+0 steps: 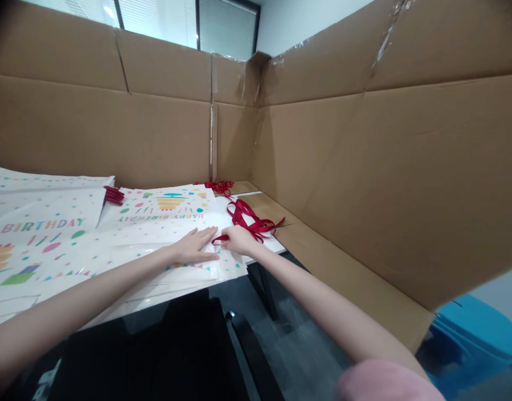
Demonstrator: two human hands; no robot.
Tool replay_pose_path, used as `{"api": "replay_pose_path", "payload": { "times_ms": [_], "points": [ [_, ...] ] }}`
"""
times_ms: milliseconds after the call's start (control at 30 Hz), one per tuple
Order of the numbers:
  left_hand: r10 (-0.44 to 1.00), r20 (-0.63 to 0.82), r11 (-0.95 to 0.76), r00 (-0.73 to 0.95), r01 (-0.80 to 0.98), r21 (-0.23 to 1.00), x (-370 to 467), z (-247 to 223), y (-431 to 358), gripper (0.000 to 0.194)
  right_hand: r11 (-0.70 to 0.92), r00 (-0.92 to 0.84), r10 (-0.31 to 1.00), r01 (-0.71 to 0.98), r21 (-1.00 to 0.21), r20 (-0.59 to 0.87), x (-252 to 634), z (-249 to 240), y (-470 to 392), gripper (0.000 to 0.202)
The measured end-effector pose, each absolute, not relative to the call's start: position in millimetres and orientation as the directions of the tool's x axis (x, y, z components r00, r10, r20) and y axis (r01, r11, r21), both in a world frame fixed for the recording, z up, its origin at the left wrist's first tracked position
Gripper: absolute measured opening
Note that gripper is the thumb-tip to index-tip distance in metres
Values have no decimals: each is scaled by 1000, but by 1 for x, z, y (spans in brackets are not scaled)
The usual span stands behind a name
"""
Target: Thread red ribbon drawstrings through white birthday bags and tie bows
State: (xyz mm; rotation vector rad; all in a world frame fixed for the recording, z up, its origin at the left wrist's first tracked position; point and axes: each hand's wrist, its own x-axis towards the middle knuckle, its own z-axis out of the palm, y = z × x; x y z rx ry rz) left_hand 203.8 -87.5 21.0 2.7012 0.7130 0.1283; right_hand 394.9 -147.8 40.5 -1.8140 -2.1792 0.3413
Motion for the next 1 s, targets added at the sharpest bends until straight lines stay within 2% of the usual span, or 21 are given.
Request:
{"api": "replay_pose_path", "payload": {
  "times_ms": [167, 267, 333, 367, 433, 533, 633, 700, 733, 867, 1000],
  "points": [
    [553, 158, -790, 818, 454, 412, 199, 27, -90, 67, 200, -191, 979, 890, -410, 65, 370, 34, -137, 12],
    [624, 295, -730, 723, 407, 549, 171, 42, -96, 42, 191, -179, 982, 893, -409, 67, 384, 31, -142, 10],
    [660, 320, -670, 680, 340, 660, 140, 54, -108, 32, 185, -171, 983, 892, -412, 73, 396, 30, -145, 11],
    [672, 287, -636, 683, 333, 696, 121, 60, -117, 30, 180, -164, 984, 891, -417, 73, 402, 29, -145, 11],
    [698, 130, -539, 704, 397, 743, 80, 68, -139, 22, 171, -155, 985, 888, -427, 72, 412, 26, -145, 13],
    [716, -41, -449, 697, 504, 738, 14, 68, -172, 19, 206, -201, 978, 878, -432, 58, 426, 25, -143, 14],
    [675, -85, -480, 733, 523, 704, -53, 53, -196, 14, 242, -260, 965, 878, -414, 12, 441, 28, -143, 16],
    [666, -93, -498, 740, 534, 683, -93, 42, -206, 17, 241, -260, 966, 902, -358, -5, 452, 31, -143, 16],
    [684, -123, -479, 719, 570, 667, -111, 38, -211, 19, 243, -259, 966, 914, -325, -5, 458, 32, -144, 16],
    [854, -251, -248, 455, 782, 572, -156, 38, -224, 22, 240, -253, 967, 941, -237, -24, 473, 32, -144, 21],
    [867, -251, -206, 430, 769, 605, -160, 50, -224, 27, 185, -190, 981, 976, -115, -32, 474, 31, -143, 32]
  ]
}}
